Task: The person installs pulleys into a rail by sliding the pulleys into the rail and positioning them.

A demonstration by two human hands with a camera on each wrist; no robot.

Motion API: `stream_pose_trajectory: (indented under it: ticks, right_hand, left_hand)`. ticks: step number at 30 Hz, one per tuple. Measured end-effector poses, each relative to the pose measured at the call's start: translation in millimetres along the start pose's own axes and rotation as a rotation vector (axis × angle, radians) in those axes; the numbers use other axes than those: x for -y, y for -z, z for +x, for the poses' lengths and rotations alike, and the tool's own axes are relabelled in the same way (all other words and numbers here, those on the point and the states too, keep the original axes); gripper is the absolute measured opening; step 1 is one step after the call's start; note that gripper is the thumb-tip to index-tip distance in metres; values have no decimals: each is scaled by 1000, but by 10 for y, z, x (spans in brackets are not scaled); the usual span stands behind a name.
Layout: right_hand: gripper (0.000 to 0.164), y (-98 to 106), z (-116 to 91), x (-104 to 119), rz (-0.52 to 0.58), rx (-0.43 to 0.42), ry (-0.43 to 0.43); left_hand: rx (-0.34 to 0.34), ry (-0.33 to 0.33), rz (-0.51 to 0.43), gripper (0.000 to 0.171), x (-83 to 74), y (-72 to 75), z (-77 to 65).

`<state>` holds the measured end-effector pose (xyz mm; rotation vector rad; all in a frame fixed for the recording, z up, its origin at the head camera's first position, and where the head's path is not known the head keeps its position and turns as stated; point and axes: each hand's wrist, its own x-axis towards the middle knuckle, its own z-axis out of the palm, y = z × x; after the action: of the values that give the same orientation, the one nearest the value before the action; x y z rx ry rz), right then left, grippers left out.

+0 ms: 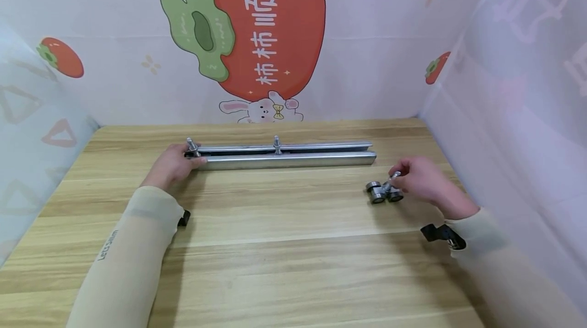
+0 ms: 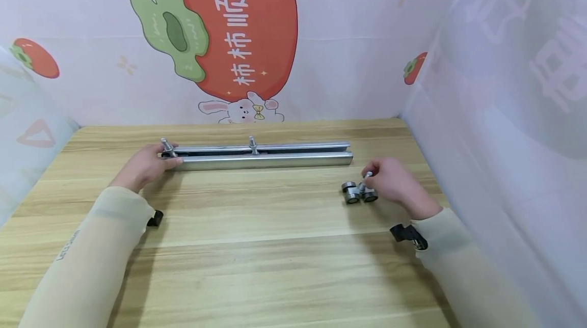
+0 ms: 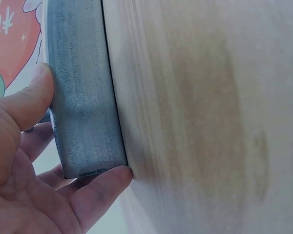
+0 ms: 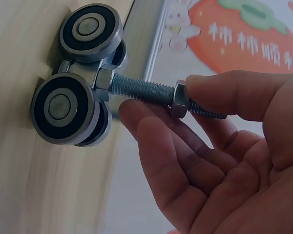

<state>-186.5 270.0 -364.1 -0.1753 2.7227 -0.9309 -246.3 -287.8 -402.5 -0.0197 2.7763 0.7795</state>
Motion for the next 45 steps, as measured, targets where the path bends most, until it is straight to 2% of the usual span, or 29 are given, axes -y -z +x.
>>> stream_pose_trajectory:
  ticks: [7,12,17,22,34,45]
  right_hand:
    - [23,184,-73,-274,35,-36,-67]
    - [30,262,-143,-392,8,-85,-113]
    - [32,313,-146,-523,-27,-160,-142]
    - [30,376,-96,-638,-81,-210,-146]
    - [35,538,88,-789,-37,-296,-227]
    - [36,610,301,-857,-55,-355,-231]
  left_hand:
    - [4,3,-7,71,-1,3,-1]
    - [-6,-16,-1,70,2,2,-7]
    - [-14,-23,-2,68,1,-10,-6]
    - [-9,-18,-2,69,0,-10,-8]
    - [0,-6,0,70,-3,1,-4]
    - [-7,-5,-2,69,-17,-1,-14]
